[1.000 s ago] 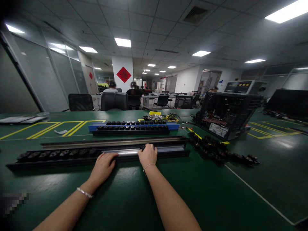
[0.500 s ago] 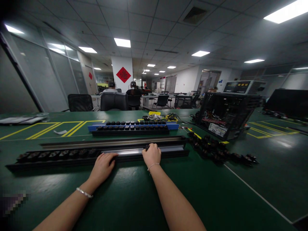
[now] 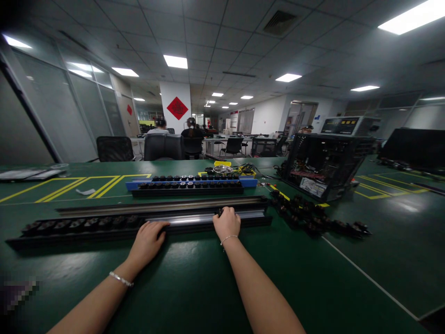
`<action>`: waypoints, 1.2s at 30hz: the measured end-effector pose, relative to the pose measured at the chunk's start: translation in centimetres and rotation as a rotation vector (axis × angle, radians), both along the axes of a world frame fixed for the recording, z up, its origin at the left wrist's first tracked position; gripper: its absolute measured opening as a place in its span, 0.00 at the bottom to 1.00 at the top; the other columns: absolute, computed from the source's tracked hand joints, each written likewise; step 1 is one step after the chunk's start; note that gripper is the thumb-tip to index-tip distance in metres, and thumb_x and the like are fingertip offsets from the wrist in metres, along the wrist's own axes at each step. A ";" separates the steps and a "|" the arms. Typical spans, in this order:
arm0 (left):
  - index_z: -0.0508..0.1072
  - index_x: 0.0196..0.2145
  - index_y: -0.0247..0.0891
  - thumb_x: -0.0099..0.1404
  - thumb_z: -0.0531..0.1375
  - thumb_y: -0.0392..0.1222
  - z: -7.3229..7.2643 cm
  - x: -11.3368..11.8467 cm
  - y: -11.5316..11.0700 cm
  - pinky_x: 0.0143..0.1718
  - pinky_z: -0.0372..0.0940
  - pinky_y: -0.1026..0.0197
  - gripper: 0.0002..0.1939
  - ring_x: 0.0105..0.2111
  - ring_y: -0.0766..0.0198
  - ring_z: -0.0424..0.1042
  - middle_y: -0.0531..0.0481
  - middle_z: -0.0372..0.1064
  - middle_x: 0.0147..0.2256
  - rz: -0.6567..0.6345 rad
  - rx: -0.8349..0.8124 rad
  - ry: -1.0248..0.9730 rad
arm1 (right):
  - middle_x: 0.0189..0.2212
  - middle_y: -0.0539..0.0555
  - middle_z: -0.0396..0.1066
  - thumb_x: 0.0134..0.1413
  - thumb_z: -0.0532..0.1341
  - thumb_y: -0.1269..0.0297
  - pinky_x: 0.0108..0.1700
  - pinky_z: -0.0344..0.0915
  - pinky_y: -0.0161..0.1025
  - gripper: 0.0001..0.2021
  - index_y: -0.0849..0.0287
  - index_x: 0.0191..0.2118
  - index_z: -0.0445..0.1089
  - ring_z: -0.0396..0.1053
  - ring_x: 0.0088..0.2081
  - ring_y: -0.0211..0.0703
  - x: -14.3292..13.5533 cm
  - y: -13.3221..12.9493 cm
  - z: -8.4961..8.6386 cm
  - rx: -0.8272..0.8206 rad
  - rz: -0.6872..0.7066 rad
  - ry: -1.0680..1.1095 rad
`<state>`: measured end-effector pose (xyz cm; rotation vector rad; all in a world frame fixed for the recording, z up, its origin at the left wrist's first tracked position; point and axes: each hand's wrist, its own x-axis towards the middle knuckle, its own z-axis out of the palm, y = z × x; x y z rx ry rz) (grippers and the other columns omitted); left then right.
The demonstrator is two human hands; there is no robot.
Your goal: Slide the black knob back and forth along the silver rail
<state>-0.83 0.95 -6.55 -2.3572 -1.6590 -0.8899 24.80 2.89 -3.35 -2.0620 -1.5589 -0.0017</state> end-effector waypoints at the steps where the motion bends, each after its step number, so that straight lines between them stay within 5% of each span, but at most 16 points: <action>1: 0.70 0.43 0.42 0.59 0.51 0.36 -0.1 0.0 0.0 0.55 0.52 0.47 0.15 0.45 0.59 0.69 0.47 0.73 0.43 -0.001 -0.001 0.000 | 0.40 0.59 0.68 0.50 0.53 0.63 0.47 0.56 0.41 0.13 0.60 0.39 0.69 0.66 0.43 0.46 0.2 0.0 0.0 -0.002 -0.003 -0.004; 36: 0.70 0.43 0.42 0.60 0.50 0.36 -0.5 -0.3 0.4 0.55 0.53 0.49 0.15 0.45 0.59 0.69 0.48 0.72 0.43 -0.006 0.008 0.020 | 0.42 0.58 0.67 0.50 0.52 0.62 0.50 0.53 0.42 0.15 0.61 0.42 0.68 0.66 0.44 0.46 4.4 -0.2 0.3 -0.036 -0.117 -0.045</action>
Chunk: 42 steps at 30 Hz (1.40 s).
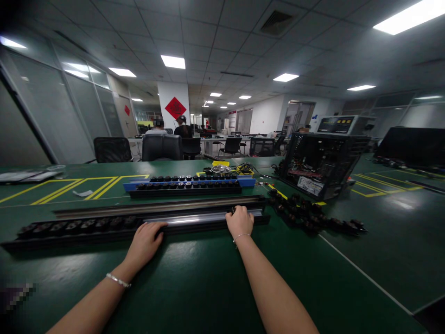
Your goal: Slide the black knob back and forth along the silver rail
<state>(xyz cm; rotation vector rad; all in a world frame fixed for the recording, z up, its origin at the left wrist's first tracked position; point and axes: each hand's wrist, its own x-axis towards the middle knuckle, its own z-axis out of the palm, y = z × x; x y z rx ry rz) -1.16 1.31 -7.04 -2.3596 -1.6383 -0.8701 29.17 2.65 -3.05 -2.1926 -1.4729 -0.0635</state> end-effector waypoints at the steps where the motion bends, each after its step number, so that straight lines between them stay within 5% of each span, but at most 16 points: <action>1: 0.70 0.43 0.42 0.60 0.50 0.36 0.0 0.0 0.0 0.55 0.53 0.49 0.15 0.45 0.59 0.69 0.48 0.72 0.43 0.001 0.001 0.000 | 0.42 0.58 0.67 0.50 0.52 0.62 0.50 0.53 0.42 0.15 0.61 0.42 0.68 0.66 0.44 0.46 0.1 0.0 0.0 0.001 -0.003 -0.001; 33: 0.70 0.43 0.42 0.59 0.51 0.36 0.2 0.0 -0.1 0.55 0.54 0.49 0.16 0.45 0.59 0.69 0.49 0.73 0.42 0.007 0.013 0.005 | 0.45 0.58 0.67 0.50 0.51 0.62 0.51 0.52 0.42 0.18 0.61 0.45 0.68 0.64 0.46 0.46 5.3 0.3 -0.6 0.008 -0.096 -0.047; 42: 0.69 0.44 0.42 0.59 0.50 0.36 0.1 -0.1 0.0 0.55 0.53 0.47 0.16 0.45 0.58 0.69 0.47 0.72 0.43 -0.008 -0.012 -0.008 | 0.43 0.58 0.69 0.49 0.52 0.60 0.45 0.57 0.42 0.19 0.59 0.45 0.69 0.63 0.46 0.50 7.1 0.0 -0.2 -0.026 -0.134 -0.095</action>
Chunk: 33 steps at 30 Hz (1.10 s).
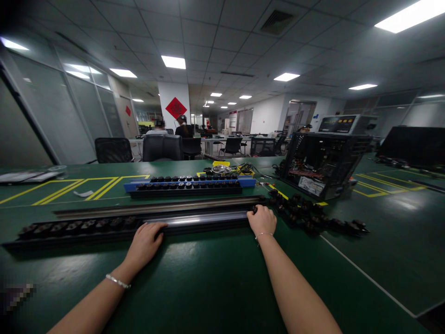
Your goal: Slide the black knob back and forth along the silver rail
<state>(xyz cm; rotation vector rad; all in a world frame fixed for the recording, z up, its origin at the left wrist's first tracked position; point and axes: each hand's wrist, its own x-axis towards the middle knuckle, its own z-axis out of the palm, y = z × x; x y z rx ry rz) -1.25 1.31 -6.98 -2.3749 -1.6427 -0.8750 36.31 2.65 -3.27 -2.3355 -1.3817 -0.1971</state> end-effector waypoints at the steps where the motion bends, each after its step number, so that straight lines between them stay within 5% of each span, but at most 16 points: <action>1: 0.69 0.44 0.42 0.59 0.50 0.36 0.0 0.0 0.0 0.55 0.53 0.47 0.16 0.45 0.58 0.69 0.47 0.72 0.43 -0.001 -0.001 -0.001 | 0.43 0.57 0.69 0.50 0.52 0.60 0.44 0.57 0.42 0.19 0.59 0.45 0.69 0.63 0.46 0.50 0.1 0.0 0.0 -0.003 -0.003 0.000; 33: 0.69 0.44 0.42 0.59 0.50 0.36 -0.1 0.0 0.0 0.56 0.52 0.47 0.15 0.46 0.59 0.68 0.47 0.72 0.43 -0.004 -0.006 -0.013 | 0.44 0.63 0.66 0.52 0.49 0.63 0.45 0.60 0.43 0.22 0.62 0.52 0.66 0.63 0.47 0.52 3.5 0.3 -0.5 0.050 -0.114 0.084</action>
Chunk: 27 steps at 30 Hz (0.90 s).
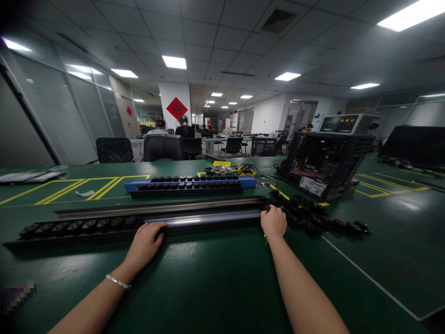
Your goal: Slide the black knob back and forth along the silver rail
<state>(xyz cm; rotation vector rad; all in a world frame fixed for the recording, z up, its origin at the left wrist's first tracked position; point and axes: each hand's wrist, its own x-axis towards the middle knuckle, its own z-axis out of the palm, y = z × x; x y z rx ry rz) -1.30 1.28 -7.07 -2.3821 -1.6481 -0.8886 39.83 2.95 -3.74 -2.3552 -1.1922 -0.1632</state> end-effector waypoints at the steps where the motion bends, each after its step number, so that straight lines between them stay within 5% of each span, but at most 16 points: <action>1: 0.69 0.44 0.42 0.59 0.50 0.36 0.0 0.0 0.0 0.56 0.52 0.47 0.15 0.46 0.59 0.68 0.47 0.72 0.44 0.002 -0.002 -0.001 | 0.44 0.63 0.66 0.52 0.49 0.63 0.45 0.60 0.43 0.22 0.63 0.52 0.66 0.63 0.47 0.52 0.3 0.0 0.0 0.000 -0.002 0.000; 11: 0.69 0.44 0.42 0.59 0.51 0.36 0.0 0.0 0.0 0.56 0.52 0.47 0.16 0.46 0.58 0.69 0.47 0.72 0.43 -0.003 -0.002 -0.003 | 0.46 0.64 0.65 0.54 0.47 0.62 0.44 0.61 0.44 0.23 0.63 0.54 0.64 0.66 0.44 0.52 4.5 -1.1 -0.6 0.041 -0.079 0.054; 19: 0.69 0.43 0.39 0.58 0.51 0.37 0.3 -0.1 -0.1 0.56 0.53 0.48 0.15 0.45 0.57 0.68 0.47 0.72 0.43 0.006 0.004 0.000 | 0.47 0.60 0.65 0.53 0.49 0.59 0.43 0.61 0.42 0.22 0.56 0.53 0.64 0.65 0.45 0.51 7.5 -3.7 -1.4 -0.071 0.047 -0.048; 27: 0.70 0.42 0.38 0.60 0.49 0.38 0.9 -0.4 -0.5 0.50 0.60 0.54 0.14 0.45 0.57 0.67 0.45 0.71 0.42 0.030 0.052 -0.039 | 0.46 0.62 0.65 0.53 0.48 0.62 0.43 0.61 0.42 0.23 0.58 0.54 0.63 0.64 0.46 0.51 9.4 -3.8 -2.2 -0.123 0.015 -0.117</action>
